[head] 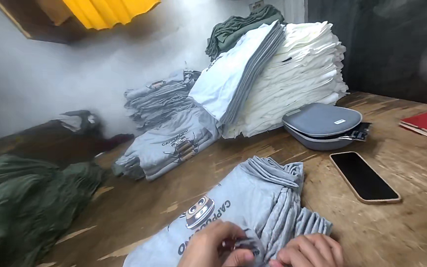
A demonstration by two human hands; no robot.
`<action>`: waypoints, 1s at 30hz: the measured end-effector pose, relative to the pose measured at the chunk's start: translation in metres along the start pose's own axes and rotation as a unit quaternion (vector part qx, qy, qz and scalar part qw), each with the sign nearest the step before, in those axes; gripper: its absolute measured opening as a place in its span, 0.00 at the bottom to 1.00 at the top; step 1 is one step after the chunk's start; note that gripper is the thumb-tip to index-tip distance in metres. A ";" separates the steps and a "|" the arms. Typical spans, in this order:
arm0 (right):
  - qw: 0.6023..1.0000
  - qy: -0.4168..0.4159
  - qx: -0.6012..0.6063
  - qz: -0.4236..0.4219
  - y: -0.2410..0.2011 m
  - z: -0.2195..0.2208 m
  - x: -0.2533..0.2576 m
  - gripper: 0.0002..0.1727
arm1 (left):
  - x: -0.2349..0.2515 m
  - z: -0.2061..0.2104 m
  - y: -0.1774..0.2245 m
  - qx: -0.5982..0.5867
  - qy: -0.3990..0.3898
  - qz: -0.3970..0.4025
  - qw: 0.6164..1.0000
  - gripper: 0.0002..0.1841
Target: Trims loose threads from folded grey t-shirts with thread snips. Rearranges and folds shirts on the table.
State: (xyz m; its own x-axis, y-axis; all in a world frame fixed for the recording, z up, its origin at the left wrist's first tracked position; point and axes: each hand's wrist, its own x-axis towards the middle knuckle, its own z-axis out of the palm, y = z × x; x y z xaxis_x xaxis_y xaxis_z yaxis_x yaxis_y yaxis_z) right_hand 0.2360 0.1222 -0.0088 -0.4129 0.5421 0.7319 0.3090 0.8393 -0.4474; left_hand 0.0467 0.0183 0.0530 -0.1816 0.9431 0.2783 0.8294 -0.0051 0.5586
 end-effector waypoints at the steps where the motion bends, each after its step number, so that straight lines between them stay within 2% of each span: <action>1: 1.000 -0.001 -0.013 0.011 0.003 0.000 -0.001 0.15 | 0.003 -0.004 -0.003 -0.051 -0.069 -0.047 0.995 0.23; 2: 0.999 -0.004 -0.029 0.020 0.004 0.001 -0.002 0.14 | 0.006 -0.003 -0.008 -0.098 -0.113 -0.078 0.986 0.30; 3: 0.999 -0.004 -0.039 0.025 0.005 0.002 -0.001 0.12 | 0.009 0.000 -0.013 -0.115 -0.111 -0.099 0.982 0.35; 4: 0.999 0.003 -0.038 0.026 0.005 0.004 0.000 0.08 | 0.012 0.002 -0.013 -0.077 -0.066 -0.113 0.988 0.37; 6: 0.999 0.001 -0.012 0.033 0.004 0.002 0.003 0.06 | 0.016 0.006 -0.008 0.113 0.082 -0.113 0.984 0.35; 7: 0.999 -0.008 0.011 0.041 0.004 -0.001 0.003 0.07 | 0.017 0.008 -0.009 0.190 0.146 -0.078 0.968 0.35; 8: 0.998 -0.015 0.036 0.050 0.005 -0.003 0.003 0.07 | 0.017 0.009 -0.010 0.222 0.178 -0.025 0.958 0.32; 12: 0.990 0.006 0.124 0.070 0.013 -0.004 0.003 0.08 | 0.019 0.009 -0.004 0.165 0.135 0.174 0.961 0.11; 14: 0.989 0.015 0.134 0.062 0.012 -0.002 0.002 0.07 | 0.025 0.017 -0.006 0.180 0.119 0.234 0.948 0.08; 16: 0.990 0.014 0.131 0.051 0.012 -0.002 0.001 0.07 | 0.030 0.023 -0.012 0.177 0.124 0.257 0.942 0.07; 18: 0.993 -0.013 0.107 0.039 0.014 -0.010 0.001 0.06 | 0.029 0.020 -0.013 0.134 0.119 0.222 0.958 0.07; 19: 0.995 -0.033 0.089 0.036 0.016 -0.015 0.001 0.07 | 0.026 0.015 -0.011 0.105 0.094 0.180 0.974 0.08; 21: 0.996 -0.067 0.053 0.039 0.020 -0.025 0.003 0.14 | 0.021 0.000 -0.007 0.023 -0.040 0.066 0.997 0.15; 23: 0.997 -0.064 0.020 0.037 0.020 -0.027 0.007 0.18 | 0.026 -0.004 -0.012 -0.086 -0.170 -0.011 0.982 0.20; 24: 0.998 -0.061 0.005 0.024 0.017 -0.023 0.011 0.18 | 0.029 -0.002 -0.016 -0.137 -0.195 -0.026 0.971 0.20; 26: 0.996 -0.088 -0.018 -0.019 0.010 -0.014 0.018 0.20 | 0.034 -0.003 -0.021 -0.211 -0.189 -0.056 0.957 0.20; 27: 0.993 -0.107 -0.023 -0.041 0.007 -0.010 0.018 0.18 | 0.036 -0.004 -0.023 -0.231 -0.178 -0.079 0.953 0.20; 29: 0.990 -0.128 0.024 -0.051 0.006 -0.009 0.017 0.06 | 0.039 -0.007 -0.029 -0.246 -0.152 -0.114 0.950 0.26; 30: 0.987 -0.144 0.051 -0.050 0.006 -0.016 0.017 0.05 | 0.040 -0.008 -0.034 -0.248 -0.140 -0.118 0.951 0.29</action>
State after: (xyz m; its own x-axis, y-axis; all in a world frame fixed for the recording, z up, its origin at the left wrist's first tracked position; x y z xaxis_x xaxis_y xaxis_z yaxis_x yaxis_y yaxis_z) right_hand 0.2444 0.1362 0.0093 -0.6675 0.4340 0.6050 0.1727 0.8807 -0.4411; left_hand 0.0069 0.0538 0.0513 -0.1269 0.9886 -0.0807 0.4199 0.1273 0.8986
